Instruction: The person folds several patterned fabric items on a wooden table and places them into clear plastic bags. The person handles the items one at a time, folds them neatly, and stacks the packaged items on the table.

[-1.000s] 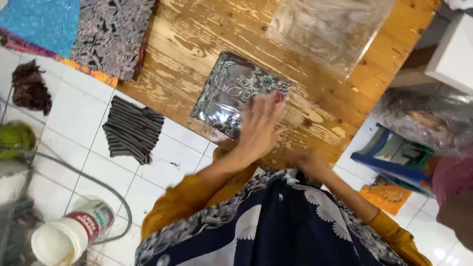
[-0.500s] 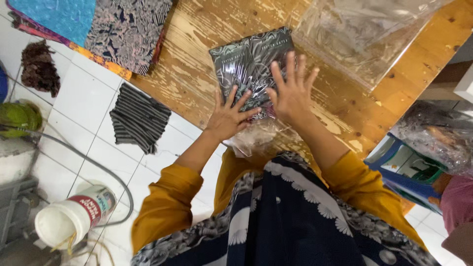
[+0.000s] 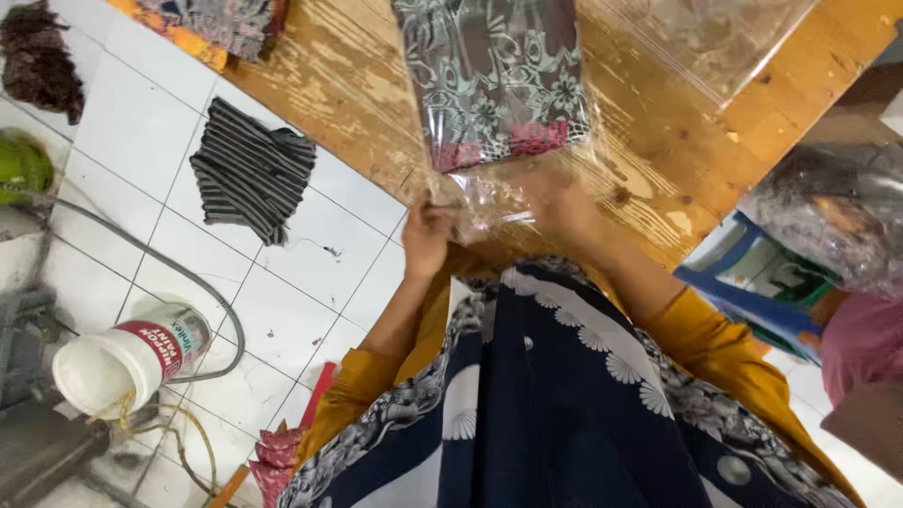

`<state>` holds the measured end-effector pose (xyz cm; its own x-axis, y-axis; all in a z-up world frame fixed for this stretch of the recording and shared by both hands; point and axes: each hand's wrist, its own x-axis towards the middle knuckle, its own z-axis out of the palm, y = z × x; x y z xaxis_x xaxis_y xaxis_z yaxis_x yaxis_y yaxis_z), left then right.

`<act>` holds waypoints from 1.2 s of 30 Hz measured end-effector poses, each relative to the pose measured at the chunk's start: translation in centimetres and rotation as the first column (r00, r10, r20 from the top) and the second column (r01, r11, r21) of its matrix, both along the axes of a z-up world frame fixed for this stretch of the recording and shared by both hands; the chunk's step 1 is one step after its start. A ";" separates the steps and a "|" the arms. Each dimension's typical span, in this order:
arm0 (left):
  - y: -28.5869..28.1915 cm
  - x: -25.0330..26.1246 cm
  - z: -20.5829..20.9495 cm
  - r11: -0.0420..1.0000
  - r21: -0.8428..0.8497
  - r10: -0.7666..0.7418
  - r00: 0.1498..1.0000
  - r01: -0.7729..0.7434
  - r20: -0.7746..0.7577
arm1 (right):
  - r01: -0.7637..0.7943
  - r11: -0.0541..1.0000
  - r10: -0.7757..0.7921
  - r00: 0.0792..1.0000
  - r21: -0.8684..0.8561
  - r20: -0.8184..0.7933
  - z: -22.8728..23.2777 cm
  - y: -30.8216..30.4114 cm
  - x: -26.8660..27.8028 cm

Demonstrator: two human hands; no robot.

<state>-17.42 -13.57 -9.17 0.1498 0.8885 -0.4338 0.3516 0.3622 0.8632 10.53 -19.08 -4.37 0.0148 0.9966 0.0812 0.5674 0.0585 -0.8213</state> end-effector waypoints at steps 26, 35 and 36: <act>2.1 -0.7 1.2 0.979 -0.201 0.034 0.989 -0.004 0.145 | -0.242 0.966 0.247 0.968 -0.095 0.047 2.8 3.1 -11.3; 1.8 0.3 3.3 0.988 0.035 -0.146 0.988 0.148 -0.057 | -0.146 0.928 0.174 0.983 -0.343 0.053 -1.4 3.6 -11.6; 1.7 0.2 3.2 0.985 0.076 -0.145 0.984 0.153 -0.104 | -0.144 0.912 0.170 0.985 -0.385 0.036 -1.7 3.3 -11.6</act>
